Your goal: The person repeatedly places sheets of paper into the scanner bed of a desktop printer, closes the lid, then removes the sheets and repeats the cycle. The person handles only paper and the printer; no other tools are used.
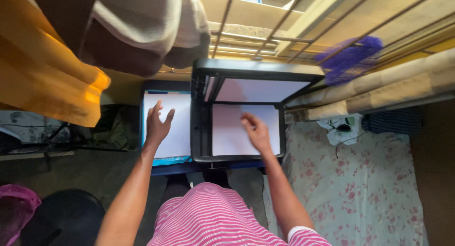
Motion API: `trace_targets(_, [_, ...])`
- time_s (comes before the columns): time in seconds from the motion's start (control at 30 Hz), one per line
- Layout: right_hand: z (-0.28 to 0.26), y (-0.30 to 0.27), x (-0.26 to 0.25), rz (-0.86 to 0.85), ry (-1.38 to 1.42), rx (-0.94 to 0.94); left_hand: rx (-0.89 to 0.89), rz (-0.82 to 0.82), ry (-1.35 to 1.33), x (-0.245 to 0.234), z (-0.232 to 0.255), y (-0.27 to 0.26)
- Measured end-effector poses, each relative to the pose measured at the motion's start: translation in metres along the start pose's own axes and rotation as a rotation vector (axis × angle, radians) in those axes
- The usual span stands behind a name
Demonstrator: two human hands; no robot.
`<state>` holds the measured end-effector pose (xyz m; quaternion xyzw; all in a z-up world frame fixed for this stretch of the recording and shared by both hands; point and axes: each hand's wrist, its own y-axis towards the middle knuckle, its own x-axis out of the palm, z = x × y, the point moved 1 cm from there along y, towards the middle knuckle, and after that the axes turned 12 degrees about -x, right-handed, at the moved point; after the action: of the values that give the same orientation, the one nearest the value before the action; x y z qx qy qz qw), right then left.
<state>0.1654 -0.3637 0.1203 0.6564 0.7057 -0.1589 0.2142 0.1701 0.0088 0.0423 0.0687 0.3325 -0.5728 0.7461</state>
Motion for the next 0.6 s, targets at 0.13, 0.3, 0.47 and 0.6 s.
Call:
trace_targets(0.13, [-0.005, 0.027, -0.097, 0.402, -0.011, -0.198, 0.115, -0.044, -0.158, 0.005, 0.100, -0.018])
trace_targets(0.3, [0.011, 0.074, -0.168, 0.591, -0.073, -0.285, 0.420, 0.124, -0.267, 0.004, 0.186, -0.023])
trace_targets(0.47, [0.087, 0.063, -0.156, 0.544, -0.456, -0.349, 0.390, 0.123, -0.283, 0.023, 0.203, -0.018])
trace_targets(0.6, [0.138, -0.023, -0.089, 0.194, -0.448, -0.345, 0.211, 0.315, -0.264, 0.060, 0.168, -0.022])
